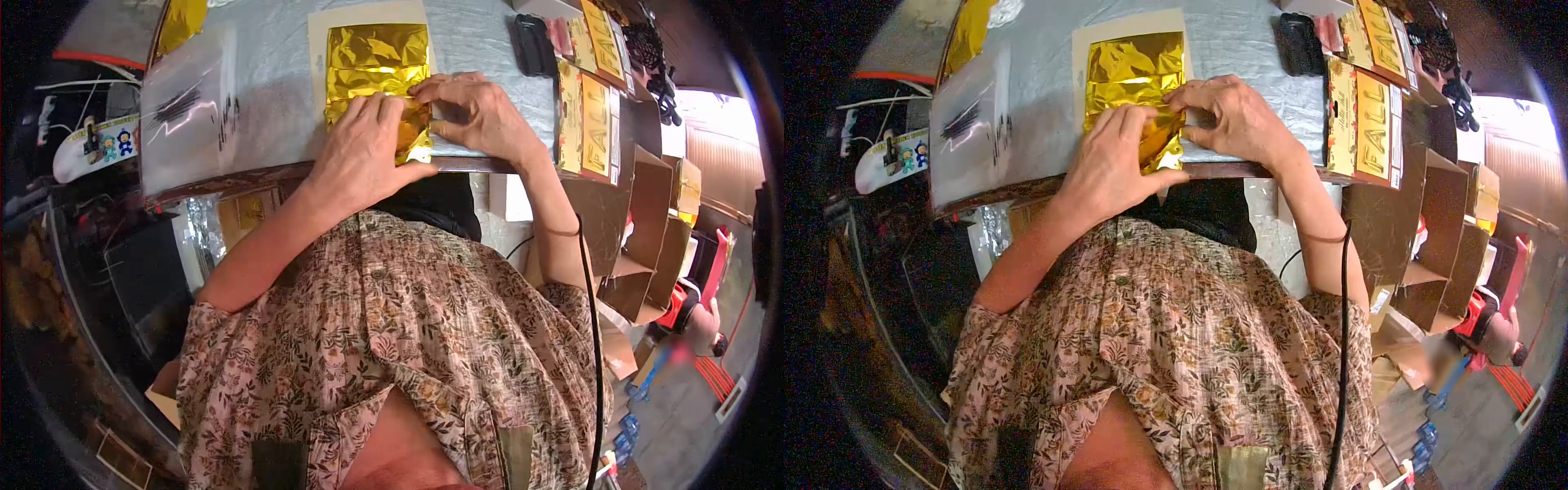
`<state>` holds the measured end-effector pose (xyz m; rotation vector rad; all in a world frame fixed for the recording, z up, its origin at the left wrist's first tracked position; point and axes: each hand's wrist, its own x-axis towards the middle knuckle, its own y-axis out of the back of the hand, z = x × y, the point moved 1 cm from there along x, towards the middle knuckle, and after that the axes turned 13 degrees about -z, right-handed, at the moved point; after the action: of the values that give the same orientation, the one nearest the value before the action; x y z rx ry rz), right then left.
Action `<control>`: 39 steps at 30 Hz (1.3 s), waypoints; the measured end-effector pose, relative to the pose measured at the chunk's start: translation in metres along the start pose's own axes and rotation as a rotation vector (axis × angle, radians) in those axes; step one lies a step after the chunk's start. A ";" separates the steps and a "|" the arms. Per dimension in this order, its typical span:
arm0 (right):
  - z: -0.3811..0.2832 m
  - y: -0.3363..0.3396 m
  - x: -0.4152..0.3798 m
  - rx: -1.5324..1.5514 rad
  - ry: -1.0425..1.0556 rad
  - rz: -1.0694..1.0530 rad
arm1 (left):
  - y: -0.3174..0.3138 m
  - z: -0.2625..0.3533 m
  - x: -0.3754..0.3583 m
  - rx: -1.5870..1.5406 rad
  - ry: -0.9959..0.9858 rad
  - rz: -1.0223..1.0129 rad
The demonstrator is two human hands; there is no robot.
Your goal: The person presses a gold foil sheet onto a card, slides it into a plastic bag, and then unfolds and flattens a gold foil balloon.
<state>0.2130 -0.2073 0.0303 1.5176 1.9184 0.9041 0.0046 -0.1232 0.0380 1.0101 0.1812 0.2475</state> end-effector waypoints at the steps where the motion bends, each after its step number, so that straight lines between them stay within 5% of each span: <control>1: 0.003 0.002 0.000 0.010 -0.010 -0.003 | -0.001 0.000 0.002 -0.051 0.044 0.001; 6: 0.007 0.004 0.003 -0.056 -0.013 0.026 | -0.003 -0.010 0.000 -0.053 -0.062 0.123; 15: 0.007 0.002 0.007 0.018 -0.039 0.019 | 0.016 0.000 0.001 -0.233 0.010 0.043; 18: 0.008 0.000 0.008 0.029 -0.031 0.018 | 0.001 -0.004 -0.003 -0.060 0.000 0.180; 26: 0.008 0.001 0.008 0.191 -0.054 0.011 | -0.003 -0.023 0.003 -0.326 0.095 0.150; 39: 0.006 0.002 0.017 0.033 -0.034 -0.063 | -0.002 -0.026 0.005 -0.454 0.161 0.265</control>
<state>0.2150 -0.1891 0.0279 1.4727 1.9543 0.8182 0.0032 -0.1016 0.0222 0.5599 0.1283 0.5849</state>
